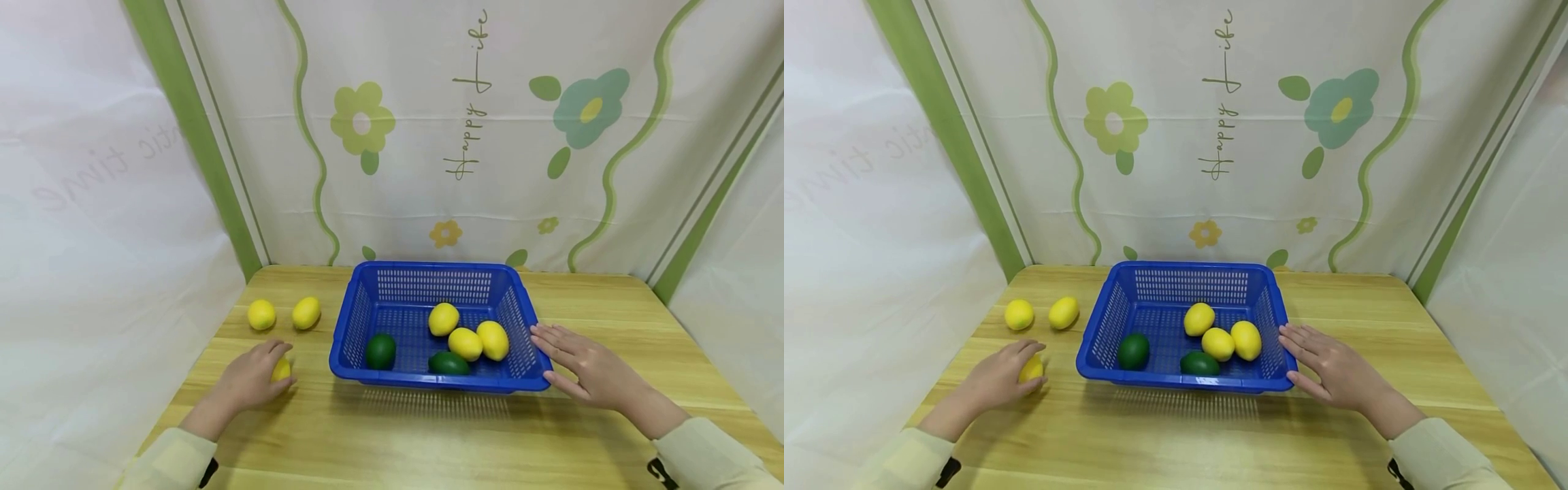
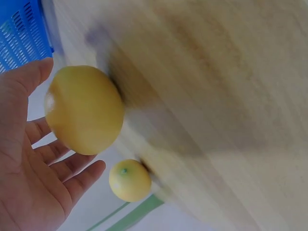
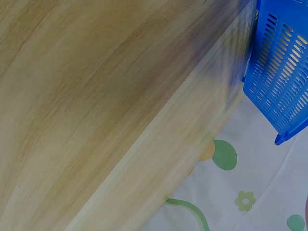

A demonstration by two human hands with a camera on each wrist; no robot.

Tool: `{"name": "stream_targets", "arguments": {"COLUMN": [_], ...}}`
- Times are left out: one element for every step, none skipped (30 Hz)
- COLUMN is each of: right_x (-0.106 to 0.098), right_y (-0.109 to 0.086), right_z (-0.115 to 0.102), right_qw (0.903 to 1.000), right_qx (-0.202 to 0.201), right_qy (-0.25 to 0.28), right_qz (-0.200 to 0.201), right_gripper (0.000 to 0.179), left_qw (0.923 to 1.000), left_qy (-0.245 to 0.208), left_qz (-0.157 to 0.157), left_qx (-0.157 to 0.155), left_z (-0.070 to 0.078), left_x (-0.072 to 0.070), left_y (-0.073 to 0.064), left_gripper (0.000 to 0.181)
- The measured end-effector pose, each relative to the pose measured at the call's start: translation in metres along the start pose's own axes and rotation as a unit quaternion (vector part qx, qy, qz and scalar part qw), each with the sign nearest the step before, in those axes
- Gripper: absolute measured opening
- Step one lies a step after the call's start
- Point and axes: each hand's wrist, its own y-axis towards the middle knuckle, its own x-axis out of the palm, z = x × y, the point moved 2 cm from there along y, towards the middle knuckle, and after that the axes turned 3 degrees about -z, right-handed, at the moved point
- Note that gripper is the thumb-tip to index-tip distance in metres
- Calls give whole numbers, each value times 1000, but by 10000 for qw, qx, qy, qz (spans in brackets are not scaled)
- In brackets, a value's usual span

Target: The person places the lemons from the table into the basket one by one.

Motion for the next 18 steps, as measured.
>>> {"name": "stream_targets", "arguments": {"right_x": [0, 0, 0, 0, 0, 0, 0, 0, 0, 0, 0, 0, 0, 0, 0, 0, 0, 0], "right_y": [0, 0, 0, 0, 0, 0, 0, 0, 0, 0, 0, 0, 0, 0, 0, 0, 0, 0], "right_z": [0, 0, 0, 0, 0, 0, 0, 0, 0, 0, 0, 0, 0, 0, 0, 0, 0, 0], "right_qw": [10000, 10000, 10000, 10000, 10000, 10000, 10000, 10000, 10000, 10000, 10000, 10000, 10000, 10000, 10000, 10000, 10000, 10000], "right_qx": [-1, -1, -1, 0, -4, -3, -4, -6, -6, -14, -15, -15, -19, -24, -22, -21, -18, -21], "right_qy": [-4, -6, -10, -12, -13, -9, -3, 5, 10, 12, 13, 18, 20, 15, 14, 17, 12, 9], "right_qz": [-2, -5, -10, -13, -11, -12, -10, -8, -4, 1, 1, 1, 4, 3, 4, 4, 1, 3], "right_gripper": [60, 60, 60, 60, 60, 60, 60, 60, 60, 59, 59, 59, 59, 59, 59, 59, 59, 59], "left_qw": [10000, 10000, 10000, 9999, 9999, 9998, 9996, 9995, 9993, 9991, 9989, 9987, 9985, 9984, 9983, 9983, 9982, 9982], "left_qy": [-5, -18, -36, -53, -78, -101, -128, -154, -177, -188, -206, -214, -221, -225, -229, -234, -239, -243], "left_qz": [-25, -46, -69, -95, -120, -152, -193, -230, -272, -316, -356, -394, -426, -448, -469, -480, -486, -494], "left_qx": [-19, -40, -63, -76, -95, -117, -133, -157, -179, -199, -218, -237, -246, -253, -254, -252, -247, -247], "left_z": [-1, -1, -1, -2, -2, -2, -2, -2, -2, -2, -2, -2, -1, -1, -1, -1, 0, 0], "left_x": [1, 2, 3, 4, 5, 6, 7, 7, 8, 8, 9, 9, 9, 9, 10, 10, 10, 10], "left_y": [0, -1, -1, -1, -2, -2, -2, -3, -3, -3, -3, -3, -4, -4, -4, -4, -4, -5], "left_gripper": [59, 59, 59, 59, 59, 59, 59, 60, 60, 61, 61, 62, 62, 62, 62, 63, 63, 63]}}
